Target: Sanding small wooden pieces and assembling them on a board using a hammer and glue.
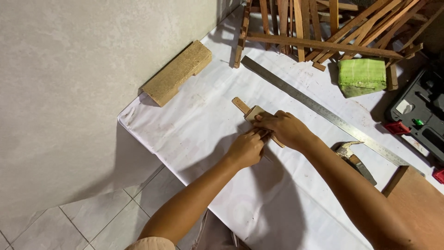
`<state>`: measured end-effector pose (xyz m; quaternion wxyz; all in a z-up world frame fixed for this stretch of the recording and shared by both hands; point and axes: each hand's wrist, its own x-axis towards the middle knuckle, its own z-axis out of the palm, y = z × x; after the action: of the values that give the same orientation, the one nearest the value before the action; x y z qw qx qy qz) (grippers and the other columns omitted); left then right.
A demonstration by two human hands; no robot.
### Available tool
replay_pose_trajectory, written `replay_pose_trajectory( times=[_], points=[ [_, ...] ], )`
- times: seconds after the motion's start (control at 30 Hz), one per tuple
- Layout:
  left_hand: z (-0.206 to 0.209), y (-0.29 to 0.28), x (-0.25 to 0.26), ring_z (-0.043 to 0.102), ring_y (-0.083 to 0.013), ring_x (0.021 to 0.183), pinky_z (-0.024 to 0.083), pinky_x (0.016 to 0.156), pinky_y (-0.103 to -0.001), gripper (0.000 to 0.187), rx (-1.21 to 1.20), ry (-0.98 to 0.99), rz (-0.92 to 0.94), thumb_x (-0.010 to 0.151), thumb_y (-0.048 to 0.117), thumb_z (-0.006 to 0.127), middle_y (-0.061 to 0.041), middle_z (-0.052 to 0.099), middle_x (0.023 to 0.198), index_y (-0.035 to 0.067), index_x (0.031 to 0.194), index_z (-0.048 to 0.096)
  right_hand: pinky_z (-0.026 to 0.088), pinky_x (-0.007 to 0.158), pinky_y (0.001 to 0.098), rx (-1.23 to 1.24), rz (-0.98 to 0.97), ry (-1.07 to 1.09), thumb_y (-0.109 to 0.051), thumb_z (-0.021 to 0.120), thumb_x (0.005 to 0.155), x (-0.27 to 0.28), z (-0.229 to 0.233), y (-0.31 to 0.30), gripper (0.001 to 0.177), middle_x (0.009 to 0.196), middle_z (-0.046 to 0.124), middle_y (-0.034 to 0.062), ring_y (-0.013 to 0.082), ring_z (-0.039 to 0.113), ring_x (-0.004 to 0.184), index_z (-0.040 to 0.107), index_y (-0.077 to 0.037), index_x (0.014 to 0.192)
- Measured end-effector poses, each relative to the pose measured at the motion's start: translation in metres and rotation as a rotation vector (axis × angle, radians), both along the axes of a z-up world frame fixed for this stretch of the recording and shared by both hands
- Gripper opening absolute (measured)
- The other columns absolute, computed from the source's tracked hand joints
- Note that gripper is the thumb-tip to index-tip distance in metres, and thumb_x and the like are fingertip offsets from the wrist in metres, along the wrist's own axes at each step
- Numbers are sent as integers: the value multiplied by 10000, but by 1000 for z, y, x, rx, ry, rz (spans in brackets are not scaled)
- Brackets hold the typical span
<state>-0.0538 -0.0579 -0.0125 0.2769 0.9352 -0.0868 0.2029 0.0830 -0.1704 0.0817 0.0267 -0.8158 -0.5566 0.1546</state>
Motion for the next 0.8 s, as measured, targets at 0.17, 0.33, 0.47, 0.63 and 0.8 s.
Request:
replay_pose_trajectory(
  times=[0.17,0.33,0.47,0.63,0.8],
  points=[
    [-9,3,1,668,-358,1121,536,1018,-457,370,-26,221,-48,861,100,654,-209,707,1178,-22,1208,697,476,1010,379,123,-12,-26,-61,568,905,7,-36,35,420,1335,686,-20,272,631,1063,725,-227,1258],
    [3,9,1,580,-336,1241,419,1119,-472,485,14,107,-31,804,148,678,-175,660,1292,-19,1260,693,472,1000,397,230,-19,-47,-53,540,926,10,-33,81,440,1332,697,0,288,630,1063,733,-266,1260],
    [5,12,-4,543,-336,1312,346,1170,-494,479,78,-73,-40,768,121,683,-157,646,1343,6,1231,722,496,990,409,167,-78,101,-136,569,982,11,-14,73,381,1318,692,5,290,647,1071,709,-302,1294],
    [-6,39,3,586,-322,1249,492,1074,-407,226,-185,186,178,906,51,627,-146,656,1276,26,1103,736,553,983,361,490,-39,255,-50,628,936,25,-20,32,459,1386,667,-16,257,693,1124,677,-235,1353],
    [10,64,20,590,-375,1202,462,1045,-458,324,-221,-65,353,867,-5,597,-213,616,1275,-31,1188,626,514,927,367,417,-89,47,-111,655,942,-3,-10,-3,397,1393,675,-47,261,619,983,701,-215,1322]
  ],
)
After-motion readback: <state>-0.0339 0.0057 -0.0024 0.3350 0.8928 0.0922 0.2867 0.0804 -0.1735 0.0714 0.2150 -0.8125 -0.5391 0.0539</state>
